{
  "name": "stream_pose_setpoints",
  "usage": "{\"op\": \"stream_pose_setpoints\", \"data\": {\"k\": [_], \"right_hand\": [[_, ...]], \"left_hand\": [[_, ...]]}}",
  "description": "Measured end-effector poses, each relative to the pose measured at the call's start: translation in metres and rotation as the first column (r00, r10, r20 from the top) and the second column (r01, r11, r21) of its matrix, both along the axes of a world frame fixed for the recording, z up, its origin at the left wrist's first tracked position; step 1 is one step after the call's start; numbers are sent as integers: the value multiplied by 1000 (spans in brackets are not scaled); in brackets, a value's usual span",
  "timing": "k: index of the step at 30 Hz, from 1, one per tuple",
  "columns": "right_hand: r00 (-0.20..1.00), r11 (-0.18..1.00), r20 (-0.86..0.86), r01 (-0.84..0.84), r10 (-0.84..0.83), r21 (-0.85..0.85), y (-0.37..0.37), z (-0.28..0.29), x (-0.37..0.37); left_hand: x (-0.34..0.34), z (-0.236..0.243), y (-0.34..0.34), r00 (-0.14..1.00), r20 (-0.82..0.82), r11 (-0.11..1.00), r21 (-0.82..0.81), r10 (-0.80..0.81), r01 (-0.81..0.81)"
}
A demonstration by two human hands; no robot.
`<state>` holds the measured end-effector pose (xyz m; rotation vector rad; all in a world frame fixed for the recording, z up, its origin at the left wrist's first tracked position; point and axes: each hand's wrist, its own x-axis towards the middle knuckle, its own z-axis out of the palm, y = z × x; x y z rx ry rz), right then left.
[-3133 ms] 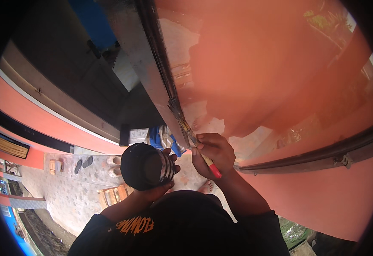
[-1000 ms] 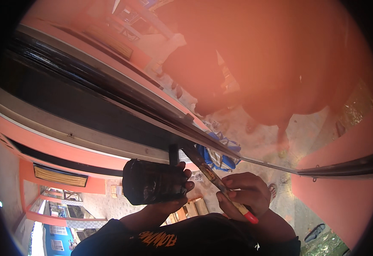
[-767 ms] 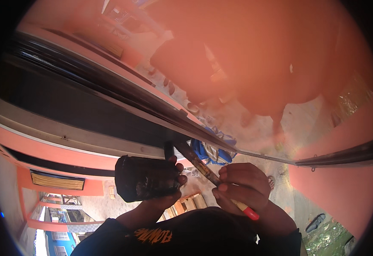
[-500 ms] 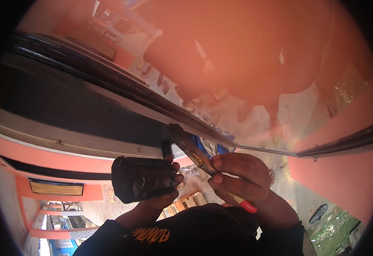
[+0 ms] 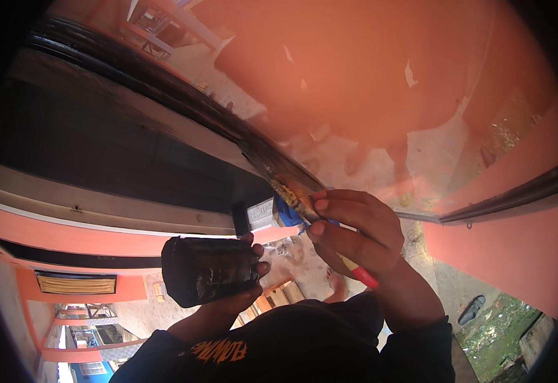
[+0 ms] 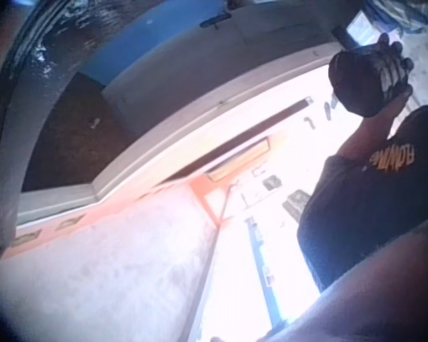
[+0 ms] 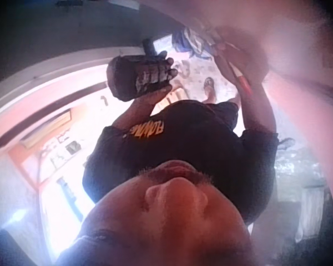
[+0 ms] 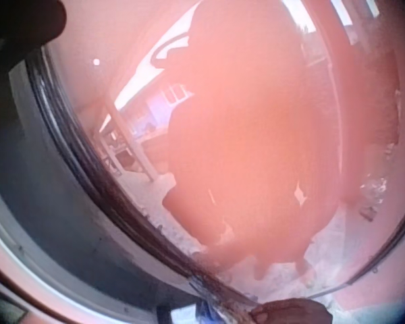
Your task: The person paints the frame of a glass door black using a paintbrush and a small paint can. They repeatedly dip the brush into the can and apply paint along the edges and corners of the door frame.
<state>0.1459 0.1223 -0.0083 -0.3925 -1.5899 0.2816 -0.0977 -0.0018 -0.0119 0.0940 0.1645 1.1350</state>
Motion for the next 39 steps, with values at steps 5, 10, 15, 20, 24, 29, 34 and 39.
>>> {"op": "stream_pose_setpoints", "data": {"k": [5, 10, 15, 20, 24, 29, 34, 39], "right_hand": [[997, 997, -56, 41, -44, -60, -6, -16, 0], [999, 999, -41, 13, -15, -52, -14, -11, 11], [1000, 998, -25, -11, 12, 68, -6, 5, 7], [999, 1000, -51, 16, -16, 2, -5, -12, -3], [997, 995, -50, 60, -63, -75, -11, -35, 0], [999, 998, -16, 27, -28, -51, -15, -23, 9], [997, 999, -68, 20, -18, 26, -5, -9, 3], [993, 997, -111, 43, -49, -62, -9, -35, -5]], "left_hand": [[1, -1, -7, 1000, -16, 1000, -30, 8, -8], [2, -4, -9, 1000, 20, 1000, -20, 0, 1], [3, -1, -9, 1000, 20, 998, -52, -18, 19], [7, -4, -3, 997, 52, 999, 11, -51, 51], [1, -13, -5, 998, 50, 999, -27, -41, 42], [-1, -12, -4, 999, 29, 998, -50, -44, 46], [0, -5, -2, 998, -13, 998, -25, -56, 56], [3, -4, -2, 998, -19, 999, 2, -53, 53]]}}
